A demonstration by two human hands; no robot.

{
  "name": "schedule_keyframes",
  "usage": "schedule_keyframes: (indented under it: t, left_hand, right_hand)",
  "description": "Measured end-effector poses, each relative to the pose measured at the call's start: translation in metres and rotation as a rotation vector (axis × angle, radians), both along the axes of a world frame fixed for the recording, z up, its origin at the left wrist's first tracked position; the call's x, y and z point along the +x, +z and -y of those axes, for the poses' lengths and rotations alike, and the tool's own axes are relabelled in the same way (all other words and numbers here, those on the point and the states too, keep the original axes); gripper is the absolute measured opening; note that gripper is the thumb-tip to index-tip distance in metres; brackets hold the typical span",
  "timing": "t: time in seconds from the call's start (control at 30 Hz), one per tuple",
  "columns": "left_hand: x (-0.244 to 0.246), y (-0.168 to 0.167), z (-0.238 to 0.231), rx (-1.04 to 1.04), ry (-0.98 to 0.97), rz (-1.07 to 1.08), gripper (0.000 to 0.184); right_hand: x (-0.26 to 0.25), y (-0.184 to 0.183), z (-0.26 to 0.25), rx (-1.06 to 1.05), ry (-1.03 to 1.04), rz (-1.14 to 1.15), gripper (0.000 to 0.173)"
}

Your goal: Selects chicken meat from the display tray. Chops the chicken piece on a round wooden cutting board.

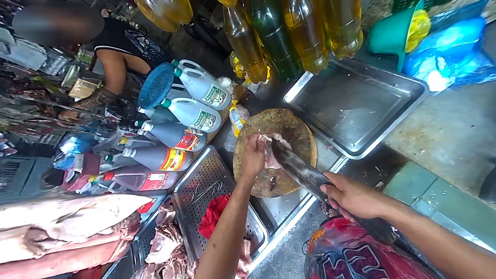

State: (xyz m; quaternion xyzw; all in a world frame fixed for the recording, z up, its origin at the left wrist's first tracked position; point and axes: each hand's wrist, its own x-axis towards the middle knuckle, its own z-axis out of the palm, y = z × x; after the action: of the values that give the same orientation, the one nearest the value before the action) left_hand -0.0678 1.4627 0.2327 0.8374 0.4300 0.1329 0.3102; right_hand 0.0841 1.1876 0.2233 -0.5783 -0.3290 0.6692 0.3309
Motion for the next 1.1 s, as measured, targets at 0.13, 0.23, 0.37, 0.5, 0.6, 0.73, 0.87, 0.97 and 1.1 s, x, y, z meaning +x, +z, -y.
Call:
schedule_keyframes:
  t: [0.13, 0.23, 0.37, 0.5, 0.6, 0.73, 0.87, 0.97, 1.1]
  left_hand:
    - [-0.013, -0.008, -0.008, 0.098, -0.087, -0.036, 0.022]
    - [-0.013, -0.005, -0.008, 0.111, -0.122, -0.084, 0.026]
    - [-0.019, 0.001, -0.01, 0.126, -0.175, -0.164, 0.038]
    - [-0.019, -0.001, -0.012, 0.181, -0.187, -0.209, 0.052]
    - [-0.015, -0.003, -0.012, 0.151, -0.187, -0.284, 0.07]
    - [-0.008, -0.007, -0.023, 0.056, -0.108, -0.228, 0.051]
    - [-0.014, -0.011, -0.046, -0.12, -0.087, -0.18, 0.055]
    - [-0.015, -0.012, -0.053, -0.159, -0.113, -0.175, 0.06]
    - [-0.011, -0.012, -0.054, -0.184, -0.162, -0.236, 0.063]
  right_hand:
    - [-0.011, 0.001, -0.03, 0.092, -0.175, 0.042, 0.034]
    - [-0.013, -0.003, -0.066, 0.128, -0.189, 0.075, 0.043]
    - [-0.027, -0.012, -0.095, 0.114, -0.158, 0.088, 0.043]
    - [-0.04, -0.019, -0.1, 0.093, -0.145, 0.103, 0.044]
    - [-0.045, -0.02, -0.1, 0.084, -0.142, 0.113, 0.046]
    - [-0.045, -0.027, -0.103, 0.101, -0.105, 0.219, 0.05]
    - [-0.042, -0.033, -0.105, 0.118, -0.065, 0.269, 0.049]
    - [-0.035, -0.033, -0.108, 0.128, -0.019, 0.341, 0.049]
    - [-0.024, -0.026, -0.11, 0.148, 0.06, 0.506, 0.05]
